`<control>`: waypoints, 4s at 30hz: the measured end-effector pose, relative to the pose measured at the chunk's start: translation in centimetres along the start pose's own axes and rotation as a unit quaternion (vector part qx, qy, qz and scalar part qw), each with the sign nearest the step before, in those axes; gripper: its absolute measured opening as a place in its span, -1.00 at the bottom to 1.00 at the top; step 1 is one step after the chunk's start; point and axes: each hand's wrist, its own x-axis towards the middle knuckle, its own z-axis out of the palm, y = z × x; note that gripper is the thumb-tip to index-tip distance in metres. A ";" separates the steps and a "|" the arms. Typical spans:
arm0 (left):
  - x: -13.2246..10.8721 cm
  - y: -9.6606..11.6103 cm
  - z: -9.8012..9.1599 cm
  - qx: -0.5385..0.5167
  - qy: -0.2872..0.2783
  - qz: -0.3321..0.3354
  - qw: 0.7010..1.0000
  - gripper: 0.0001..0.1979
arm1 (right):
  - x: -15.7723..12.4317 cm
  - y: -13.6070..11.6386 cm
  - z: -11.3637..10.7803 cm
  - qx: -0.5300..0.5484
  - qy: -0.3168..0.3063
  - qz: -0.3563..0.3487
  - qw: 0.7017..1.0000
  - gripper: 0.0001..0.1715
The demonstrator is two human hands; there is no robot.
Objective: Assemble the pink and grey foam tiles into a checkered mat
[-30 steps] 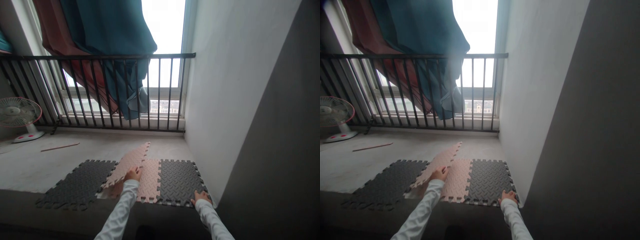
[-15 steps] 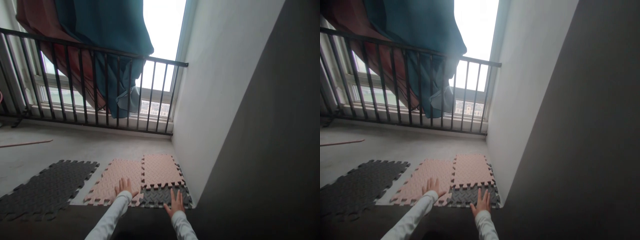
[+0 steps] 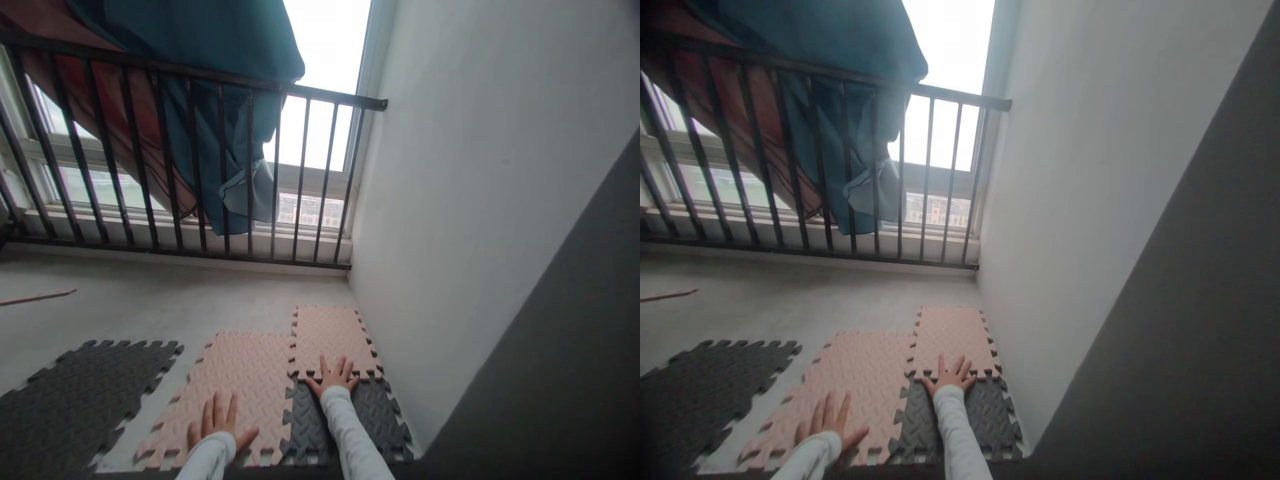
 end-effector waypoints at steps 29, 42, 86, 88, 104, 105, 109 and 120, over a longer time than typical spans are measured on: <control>-1.3 -0.1 0.6 0.003 0.058 0.002 0.998 -0.14 | 10.6 -1.6 -1.7 0.001 -0.020 -0.032 0.999 -0.17; -1.8 0.1 -0.7 0.019 0.034 -0.006 0.999 -0.18 | 12.4 -2.4 -1.7 0.011 -0.017 -0.029 0.999 -0.16; -1.6 0.0 -0.4 0.000 0.048 0.009 0.999 -0.20 | 9.4 -0.1 -1.2 0.058 -0.022 -0.080 0.995 -0.13; -1.7 0.0 -0.6 -0.001 0.046 0.009 0.999 -0.20 | 8.6 -1.0 -0.6 0.053 -0.012 -0.125 0.991 -0.18; -1.6 0.2 -0.7 0.003 0.045 0.012 0.999 -0.20 | 7.2 -6.4 -0.2 0.048 -0.032 -0.202 0.978 -0.18; -1.6 0.1 -0.7 0.004 0.045 0.012 0.999 -0.20 | 7.1 -6.5 -0.3 0.045 -0.028 -0.199 0.979 -0.18; -1.5 0.1 -0.5 -0.005 0.043 0.008 0.999 -0.20 | 7.2 -6.4 -1.2 0.024 -0.060 -0.211 0.975 -0.22; -1.9 0.6 -1.1 0.009 0.052 0.002 0.999 -0.21 | 7.0 -8.4 -1.3 0.034 -0.060 -0.163 0.984 -0.20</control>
